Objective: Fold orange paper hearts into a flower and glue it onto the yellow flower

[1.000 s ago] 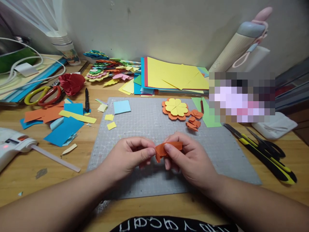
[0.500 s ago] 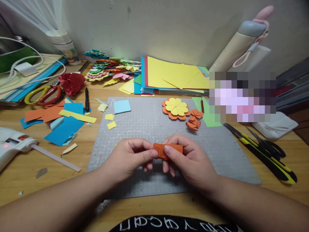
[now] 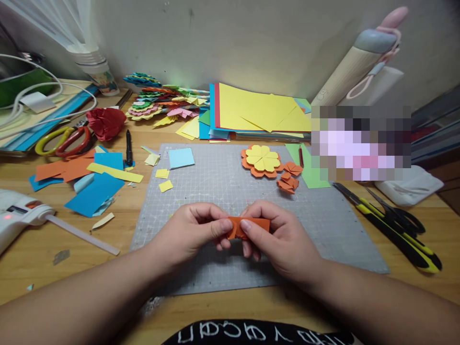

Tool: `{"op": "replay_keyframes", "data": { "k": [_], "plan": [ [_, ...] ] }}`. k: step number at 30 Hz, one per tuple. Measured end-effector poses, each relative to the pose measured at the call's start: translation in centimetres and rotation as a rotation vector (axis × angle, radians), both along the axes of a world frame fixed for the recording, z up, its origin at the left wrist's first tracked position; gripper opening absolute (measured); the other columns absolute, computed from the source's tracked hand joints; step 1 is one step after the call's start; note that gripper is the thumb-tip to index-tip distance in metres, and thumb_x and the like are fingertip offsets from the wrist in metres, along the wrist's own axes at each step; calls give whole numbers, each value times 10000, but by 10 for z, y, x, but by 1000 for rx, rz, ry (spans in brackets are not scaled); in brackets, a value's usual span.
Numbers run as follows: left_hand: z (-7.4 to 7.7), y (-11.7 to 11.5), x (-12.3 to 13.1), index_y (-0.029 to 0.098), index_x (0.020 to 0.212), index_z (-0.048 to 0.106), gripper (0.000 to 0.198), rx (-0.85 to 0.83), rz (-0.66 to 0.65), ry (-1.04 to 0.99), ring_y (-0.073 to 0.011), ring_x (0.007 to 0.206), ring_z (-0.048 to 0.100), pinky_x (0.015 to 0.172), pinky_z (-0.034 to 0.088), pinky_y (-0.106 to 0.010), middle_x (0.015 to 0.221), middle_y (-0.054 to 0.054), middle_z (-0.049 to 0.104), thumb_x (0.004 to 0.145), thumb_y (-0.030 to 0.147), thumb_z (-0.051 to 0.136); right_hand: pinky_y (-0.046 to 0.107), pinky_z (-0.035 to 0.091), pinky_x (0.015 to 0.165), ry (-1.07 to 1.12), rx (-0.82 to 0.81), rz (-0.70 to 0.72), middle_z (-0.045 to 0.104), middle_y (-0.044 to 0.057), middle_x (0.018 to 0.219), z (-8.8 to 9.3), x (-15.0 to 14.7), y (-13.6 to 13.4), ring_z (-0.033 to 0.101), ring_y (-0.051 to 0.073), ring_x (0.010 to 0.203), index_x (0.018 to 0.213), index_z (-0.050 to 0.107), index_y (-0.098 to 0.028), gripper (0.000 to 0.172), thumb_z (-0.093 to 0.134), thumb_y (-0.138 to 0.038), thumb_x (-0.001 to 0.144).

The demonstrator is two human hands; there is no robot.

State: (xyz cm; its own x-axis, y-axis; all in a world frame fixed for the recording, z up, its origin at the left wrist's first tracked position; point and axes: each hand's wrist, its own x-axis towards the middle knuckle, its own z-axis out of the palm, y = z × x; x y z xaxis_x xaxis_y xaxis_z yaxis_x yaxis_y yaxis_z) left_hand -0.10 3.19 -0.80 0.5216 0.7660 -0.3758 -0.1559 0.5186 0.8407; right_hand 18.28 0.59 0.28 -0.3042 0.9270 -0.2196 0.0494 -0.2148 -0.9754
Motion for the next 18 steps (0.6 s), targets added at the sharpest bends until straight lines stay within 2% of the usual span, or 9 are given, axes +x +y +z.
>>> {"op": "replay_keyframes", "data": {
  "k": [18],
  "plan": [
    [14,-5,3,143,647,604,223,146,37,206,-84,521,519,542,407,-210,549,32,589,753,309,709,214,414,459,153,-50,50,587,-24,568,-3,-1,-1,505,87,466,756,511,-185,245,595,-385,869]
  ]
}}
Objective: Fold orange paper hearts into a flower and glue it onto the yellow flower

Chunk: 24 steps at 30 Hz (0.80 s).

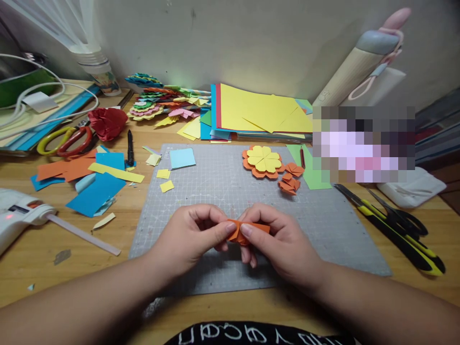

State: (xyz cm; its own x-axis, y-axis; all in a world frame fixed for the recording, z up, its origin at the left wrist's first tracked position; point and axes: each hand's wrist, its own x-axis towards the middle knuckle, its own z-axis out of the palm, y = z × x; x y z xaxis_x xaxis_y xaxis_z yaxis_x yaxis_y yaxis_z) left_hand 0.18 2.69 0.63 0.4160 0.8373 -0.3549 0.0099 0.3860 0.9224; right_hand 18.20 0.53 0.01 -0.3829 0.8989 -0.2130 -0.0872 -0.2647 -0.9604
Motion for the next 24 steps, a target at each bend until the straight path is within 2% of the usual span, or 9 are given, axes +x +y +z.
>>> {"op": "replay_keyframes", "data": {
  "k": [4,9,13,17,24],
  "plan": [
    [2,-1,0,145,643,601,221,28,-4,40,-94,530,524,538,414,-219,578,18,599,748,308,707,215,421,467,-52,-38,32,574,-29,554,2,-2,0,510,90,475,768,508,-187,264,608,-416,853],
    [-1,-2,-2,150,678,612,235,40,-57,7,-93,534,514,556,406,-222,559,26,576,819,334,644,210,420,471,-79,-28,57,563,-26,546,3,-1,0,507,85,477,763,533,-177,256,580,-402,876],
    [-2,-3,-1,154,737,603,222,32,-70,-80,-89,539,522,558,422,-219,592,26,581,844,347,617,212,419,467,-68,-8,39,569,-24,550,2,0,-1,513,89,477,760,534,-178,247,577,-390,880],
    [-1,-4,2,166,828,575,197,-5,-72,-117,-92,536,537,528,437,-215,627,36,593,794,331,676,206,411,455,-33,4,-23,572,-31,532,2,1,0,504,84,457,764,527,-181,246,589,-392,874],
    [0,-4,3,153,712,561,221,-4,-72,-52,-69,483,518,489,407,-191,603,29,619,773,322,690,209,422,458,-48,46,-31,566,-34,540,0,1,-1,512,86,463,774,523,-187,233,593,-384,875]
  ]
}}
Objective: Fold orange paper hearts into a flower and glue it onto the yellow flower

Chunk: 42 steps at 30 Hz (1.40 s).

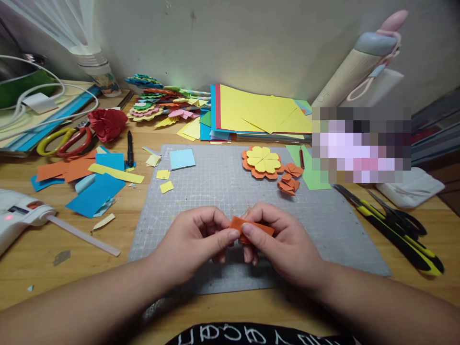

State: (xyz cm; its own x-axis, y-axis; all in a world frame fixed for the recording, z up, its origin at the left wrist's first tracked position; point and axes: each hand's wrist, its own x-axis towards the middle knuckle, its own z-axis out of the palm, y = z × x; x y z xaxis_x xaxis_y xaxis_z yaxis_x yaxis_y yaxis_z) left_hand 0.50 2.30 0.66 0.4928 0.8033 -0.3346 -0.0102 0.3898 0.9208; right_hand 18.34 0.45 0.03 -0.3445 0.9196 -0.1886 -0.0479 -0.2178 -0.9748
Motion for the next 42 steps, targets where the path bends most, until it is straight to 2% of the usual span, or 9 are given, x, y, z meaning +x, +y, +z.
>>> {"op": "replay_keyframes", "data": {
  "k": [6,12,16,19,24,32,35,39,42],
  "plan": [
    [1,-2,0,164,686,533,293,-28,-15,28,-73,434,488,446,376,-192,550,28,601,741,396,704,237,445,484,-63,53,23,567,-21,583,0,1,-3,538,104,499,769,525,-190,218,585,-370,877],
    [-1,-1,-1,173,702,525,265,42,-78,47,-85,495,455,478,347,-203,570,41,523,808,396,621,194,394,431,14,-113,50,537,-47,501,4,-1,0,489,80,425,719,492,-190,269,611,-393,848],
    [4,-1,-2,181,655,496,246,153,-76,94,-96,552,386,513,314,-217,589,47,443,802,347,601,166,381,413,122,-152,107,547,-54,481,1,0,0,494,66,404,727,494,-183,260,625,-372,850],
    [8,-1,-4,181,592,458,286,157,-153,100,-104,563,349,522,301,-227,565,45,398,785,346,590,150,366,392,174,-178,174,555,-55,484,-1,1,0,491,58,392,736,497,-179,260,630,-368,855],
    [11,-3,-7,170,576,457,298,139,-243,43,-110,587,414,567,348,-243,599,15,482,813,324,552,133,369,368,244,-241,229,585,-44,565,1,1,0,508,43,389,731,504,-169,257,661,-346,832],
    [8,-6,-9,165,557,474,314,231,-263,13,-83,499,342,484,286,-214,522,49,394,841,295,505,102,374,336,343,-340,288,597,-51,524,-1,1,3,514,37,355,744,502,-164,256,687,-328,812],
    [4,-7,-10,170,569,478,359,175,-275,26,-86,465,363,452,280,-211,499,43,415,875,355,452,103,383,331,371,-357,311,618,-40,545,-4,1,3,525,41,357,756,506,-164,250,687,-325,815],
    [0,-6,-8,172,607,489,410,84,-171,-3,-87,447,396,440,310,-206,500,35,457,910,437,410,121,405,359,367,-285,235,622,-32,554,-6,0,3,546,55,390,748,514,-168,233,661,-323,842],
    [1,-3,-3,172,734,530,249,131,-52,-85,-96,527,477,521,388,-215,590,33,531,869,381,533,152,452,430,342,-147,67,637,-26,600,-8,-1,4,588,73,472,759,527,-179,205,638,-317,862]
  ]
}}
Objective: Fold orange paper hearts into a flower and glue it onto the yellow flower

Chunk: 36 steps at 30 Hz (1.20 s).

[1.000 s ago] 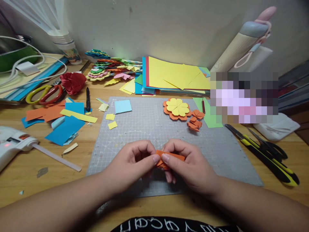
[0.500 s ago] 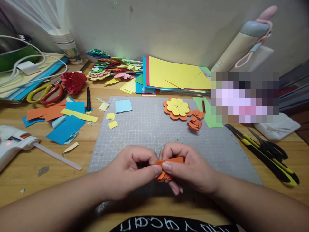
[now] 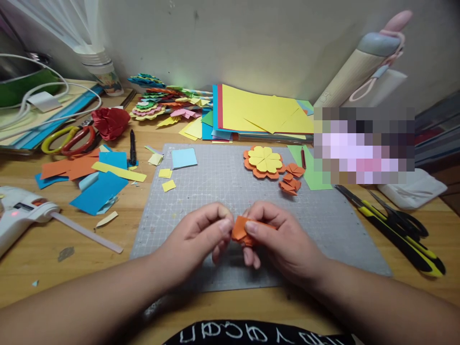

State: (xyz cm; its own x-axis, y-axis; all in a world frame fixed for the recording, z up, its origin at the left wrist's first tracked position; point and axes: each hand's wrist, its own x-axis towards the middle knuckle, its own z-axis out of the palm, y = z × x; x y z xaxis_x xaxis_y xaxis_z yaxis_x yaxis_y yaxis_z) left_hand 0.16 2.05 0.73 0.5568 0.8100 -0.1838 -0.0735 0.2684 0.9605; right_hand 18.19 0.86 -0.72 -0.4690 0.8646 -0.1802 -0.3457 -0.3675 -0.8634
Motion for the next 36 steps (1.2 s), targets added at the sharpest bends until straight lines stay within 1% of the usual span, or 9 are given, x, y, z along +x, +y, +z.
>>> {"op": "replay_keyframes", "data": {
  "k": [2,4,8,14,23,27,29,31,36],
  "plan": [
    [1,1,3,171,777,540,155,27,14,-4,-101,589,516,576,413,-224,658,23,576,841,304,584,188,483,490,-42,51,-85,649,-12,668,0,-1,1,613,95,564,763,540,-184,193,641,-321,854],
    [2,2,4,165,754,543,127,69,55,56,-106,638,523,608,415,-229,696,14,584,828,255,595,209,482,538,-122,79,-117,624,-15,682,2,-2,2,586,96,598,741,547,-183,190,648,-311,838],
    [0,4,1,168,759,541,117,115,134,155,-104,647,471,611,390,-233,705,27,531,823,252,590,205,413,553,-289,138,-70,532,-44,616,10,-2,3,476,74,557,670,525,-176,189,633,-236,813],
    [-1,6,-2,176,695,515,200,161,54,145,-94,608,414,593,353,-220,623,56,451,877,256,509,215,372,556,-298,187,-25,516,-40,626,13,-3,1,451,80,570,672,524,-171,175,590,-221,826],
    [6,5,-4,176,668,489,232,301,18,209,-96,599,403,571,340,-221,628,51,449,889,243,479,230,373,571,-340,212,60,501,-37,646,11,1,1,447,94,593,700,514,-178,176,582,-262,838],
    [5,2,-4,174,643,468,239,424,-65,326,-99,586,416,562,347,-220,607,48,446,880,207,469,258,436,641,-460,404,-9,557,0,767,14,3,-1,514,124,696,818,544,-184,34,540,-210,839],
    [3,1,-4,171,664,491,227,488,-107,378,-102,593,445,571,361,-221,620,40,476,888,204,463,256,435,630,-564,514,-3,557,-1,733,16,5,1,516,124,674,774,538,-182,67,514,-176,836],
    [2,0,-4,169,707,525,218,560,-141,425,-110,617,477,593,378,-227,653,27,513,907,215,452,242,417,589,-670,597,48,538,-15,660,17,7,3,497,113,615,707,520,-182,122,499,-146,822],
    [3,-1,-7,176,735,530,226,739,-228,487,-119,641,499,623,382,-235,686,12,540,930,185,416,235,372,571,-847,789,111,539,-22,637,18,9,6,477,109,599,689,520,-186,100,512,-124,767]
  ]
}}
